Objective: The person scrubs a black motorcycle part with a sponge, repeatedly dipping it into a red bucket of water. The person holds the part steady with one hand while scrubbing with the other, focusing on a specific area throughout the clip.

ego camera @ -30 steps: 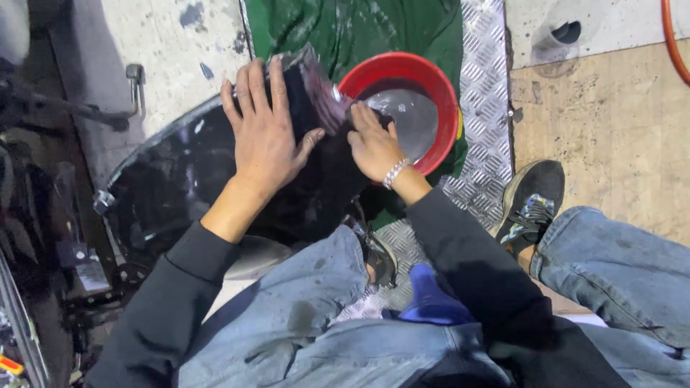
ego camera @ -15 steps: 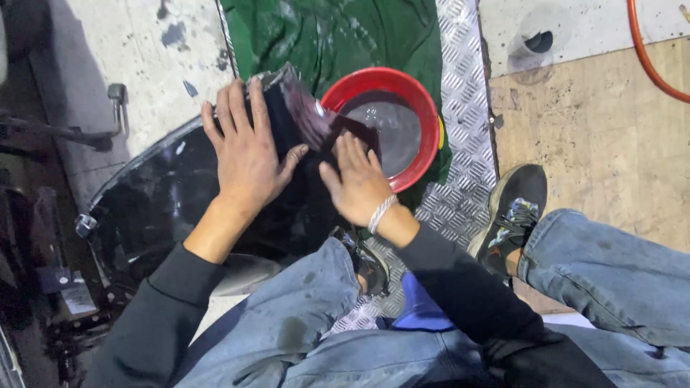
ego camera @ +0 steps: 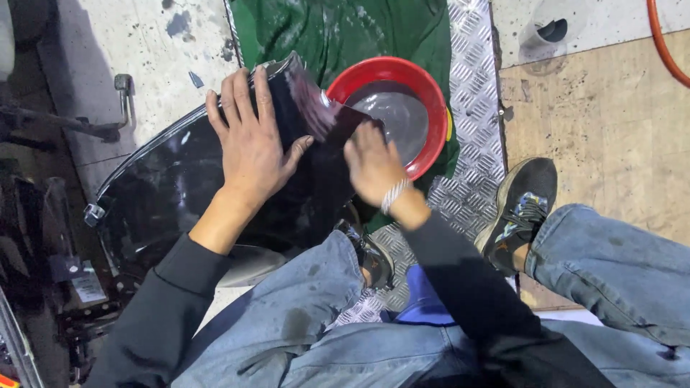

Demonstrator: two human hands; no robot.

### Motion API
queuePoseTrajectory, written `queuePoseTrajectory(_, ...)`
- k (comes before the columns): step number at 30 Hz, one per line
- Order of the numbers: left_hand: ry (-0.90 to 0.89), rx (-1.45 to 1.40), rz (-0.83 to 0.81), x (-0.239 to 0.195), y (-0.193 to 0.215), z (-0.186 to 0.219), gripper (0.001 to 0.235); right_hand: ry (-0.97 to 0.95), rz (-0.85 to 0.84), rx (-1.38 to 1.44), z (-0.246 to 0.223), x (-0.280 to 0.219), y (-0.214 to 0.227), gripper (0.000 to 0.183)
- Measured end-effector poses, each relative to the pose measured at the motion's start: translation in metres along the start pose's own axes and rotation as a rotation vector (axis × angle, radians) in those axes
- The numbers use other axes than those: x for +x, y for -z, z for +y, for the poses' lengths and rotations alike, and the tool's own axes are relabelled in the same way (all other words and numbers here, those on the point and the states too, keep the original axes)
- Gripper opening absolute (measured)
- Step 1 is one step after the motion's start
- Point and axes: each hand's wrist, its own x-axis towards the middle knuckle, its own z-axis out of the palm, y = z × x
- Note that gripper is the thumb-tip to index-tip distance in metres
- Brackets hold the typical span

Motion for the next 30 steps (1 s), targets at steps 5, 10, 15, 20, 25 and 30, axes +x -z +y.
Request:
queuePoseTrajectory(5,-0.013,-0.001,0.03,0.004,0.001,-0.001,0.108,-0.06,-0.028,0.023,-0.01,-0.011,0.005,0.074)
queuePoseTrajectory(10,0.011,0.013,-0.004,-0.001,-0.001,-0.001,0.11,0.047,0.013,-0.023,-0.001,-0.015,-0.014,0.071)
queuePoseTrajectory(15,0.002,-0.012,0.019,0.0,0.0,-0.001,0.108,-0.093,0.095,0.113,0.063,0.057,-0.011,0.057)
queuePoseTrajectory(20,0.009,0.002,0.008,-0.002,-0.001,-0.001,0.109,-0.123,0.193,0.013,0.086,0.064,0.004,0.035)
queuePoseTrajectory(25,0.011,-0.011,-0.008,-0.001,-0.001,-0.001,0.11,-0.201,0.283,-0.22,0.089,0.071,0.029,0.036)
queuePoseTrajectory(30,0.014,-0.028,-0.014,0.0,0.0,-0.002,0.109,-0.026,0.376,-0.487,0.107,0.105,0.015,0.03)
